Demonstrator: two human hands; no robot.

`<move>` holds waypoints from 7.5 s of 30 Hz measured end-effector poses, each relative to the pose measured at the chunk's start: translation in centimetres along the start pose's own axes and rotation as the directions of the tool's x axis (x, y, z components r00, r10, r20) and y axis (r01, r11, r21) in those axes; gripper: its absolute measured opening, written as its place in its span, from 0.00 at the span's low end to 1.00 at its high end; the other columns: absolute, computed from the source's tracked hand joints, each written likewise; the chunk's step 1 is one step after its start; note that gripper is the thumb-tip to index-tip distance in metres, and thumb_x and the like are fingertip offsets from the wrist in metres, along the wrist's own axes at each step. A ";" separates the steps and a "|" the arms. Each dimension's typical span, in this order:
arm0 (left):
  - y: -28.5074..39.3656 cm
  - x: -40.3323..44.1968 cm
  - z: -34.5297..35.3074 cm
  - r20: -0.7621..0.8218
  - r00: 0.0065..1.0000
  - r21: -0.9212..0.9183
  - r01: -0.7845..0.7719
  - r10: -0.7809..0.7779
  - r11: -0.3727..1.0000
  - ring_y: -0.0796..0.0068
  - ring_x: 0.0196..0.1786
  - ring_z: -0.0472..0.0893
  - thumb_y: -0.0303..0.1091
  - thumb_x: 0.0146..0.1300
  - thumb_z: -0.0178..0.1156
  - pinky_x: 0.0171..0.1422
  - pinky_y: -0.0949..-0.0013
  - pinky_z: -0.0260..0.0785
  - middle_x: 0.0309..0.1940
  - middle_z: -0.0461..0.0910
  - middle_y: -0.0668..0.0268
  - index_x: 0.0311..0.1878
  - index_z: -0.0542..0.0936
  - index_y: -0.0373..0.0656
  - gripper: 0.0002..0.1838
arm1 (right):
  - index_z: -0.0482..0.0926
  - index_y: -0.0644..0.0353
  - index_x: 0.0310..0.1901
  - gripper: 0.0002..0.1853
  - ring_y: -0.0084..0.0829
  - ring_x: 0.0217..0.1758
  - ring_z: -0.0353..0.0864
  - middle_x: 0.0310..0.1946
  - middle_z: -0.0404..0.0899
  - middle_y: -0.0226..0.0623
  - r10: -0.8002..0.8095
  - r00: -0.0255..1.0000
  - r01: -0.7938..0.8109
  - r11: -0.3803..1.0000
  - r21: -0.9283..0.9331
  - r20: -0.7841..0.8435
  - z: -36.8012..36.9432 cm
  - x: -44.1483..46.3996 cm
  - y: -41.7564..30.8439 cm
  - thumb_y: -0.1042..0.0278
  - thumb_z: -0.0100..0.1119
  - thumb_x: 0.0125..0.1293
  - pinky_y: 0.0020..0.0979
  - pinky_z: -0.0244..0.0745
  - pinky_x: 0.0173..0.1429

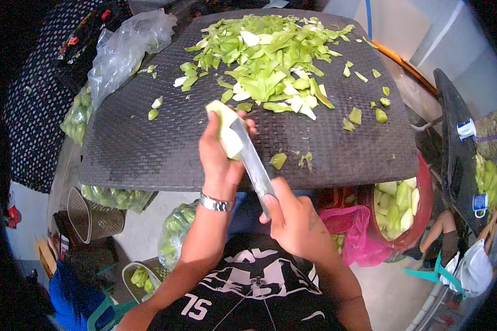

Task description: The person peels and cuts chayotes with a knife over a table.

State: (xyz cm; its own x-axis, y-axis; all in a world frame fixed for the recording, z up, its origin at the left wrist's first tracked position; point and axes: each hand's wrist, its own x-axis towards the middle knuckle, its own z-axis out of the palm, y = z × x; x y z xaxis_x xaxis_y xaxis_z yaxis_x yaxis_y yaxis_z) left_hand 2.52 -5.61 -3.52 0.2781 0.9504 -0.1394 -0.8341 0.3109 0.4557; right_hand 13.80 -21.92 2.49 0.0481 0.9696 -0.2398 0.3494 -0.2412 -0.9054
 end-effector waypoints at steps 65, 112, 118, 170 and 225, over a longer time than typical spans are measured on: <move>-1.0 -4.6 1.0 0.246 0.967 -0.195 -0.016 0.065 0.981 0.43 0.58 0.83 0.73 0.77 0.42 0.73 0.41 0.69 0.49 0.83 0.50 0.50 0.76 0.41 0.38 | 0.74 0.61 0.44 0.24 0.63 0.36 0.83 0.34 0.80 0.53 -0.303 0.940 0.199 0.858 -0.473 -0.155 1.8 1.9 2.0 0.42 0.51 0.79 0.60 0.76 0.41; 0.7 -5.6 0.8 0.313 0.938 0.435 -0.282 0.149 0.855 0.47 0.70 0.78 0.33 0.47 0.83 0.76 0.46 0.73 0.70 0.67 0.48 0.83 0.50 0.40 0.64 | 0.80 0.66 0.43 0.35 0.53 0.33 0.84 0.26 0.81 0.50 -0.098 0.990 0.095 0.995 0.035 0.106 -0.5 2.9 0.4 0.38 0.33 0.85 0.47 0.76 0.43; 1.8 -5.2 0.1 0.426 0.902 0.426 -0.272 0.074 0.863 0.51 0.70 0.77 0.27 0.53 0.79 0.77 0.49 0.70 0.71 0.68 0.49 0.84 0.48 0.41 0.61 | 0.82 0.66 0.41 0.38 0.32 0.25 0.80 0.22 0.79 0.38 -0.026 0.953 -0.045 0.973 0.225 0.302 -1.6 3.1 1.0 0.37 0.30 0.86 0.37 0.76 0.35; 0.9 -3.4 0.8 0.184 0.973 -0.118 -0.122 0.142 0.986 0.39 0.54 0.85 0.78 0.73 0.41 0.72 0.37 0.70 0.43 0.84 0.54 0.51 0.75 0.47 0.39 | 0.71 0.62 0.40 0.25 0.64 0.38 0.81 0.32 0.78 0.54 -0.275 0.961 0.270 0.917 -0.295 0.024 0.5 3.1 2.2 0.43 0.51 0.80 0.58 0.73 0.42; 0.6 -1.1 2.5 -0.036 0.992 0.173 -0.111 0.118 0.979 0.53 0.42 0.83 0.72 0.77 0.43 0.49 0.49 0.81 0.47 0.79 0.52 0.58 0.70 0.39 0.38 | 0.84 0.64 0.44 0.21 0.57 0.39 0.89 0.29 0.85 0.57 -0.011 0.994 0.025 0.992 -0.123 0.109 -1.3 7.4 -2.2 0.53 0.51 0.82 0.52 0.81 0.42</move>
State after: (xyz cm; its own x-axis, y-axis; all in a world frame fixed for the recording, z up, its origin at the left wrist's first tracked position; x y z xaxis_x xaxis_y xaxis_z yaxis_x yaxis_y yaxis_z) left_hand 2.90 -6.45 -0.89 0.1598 0.9803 -0.1163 -0.7646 0.1975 0.6135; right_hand 14.60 -14.15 3.18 -0.0582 0.9622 -0.2662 0.4627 -0.2103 -0.8612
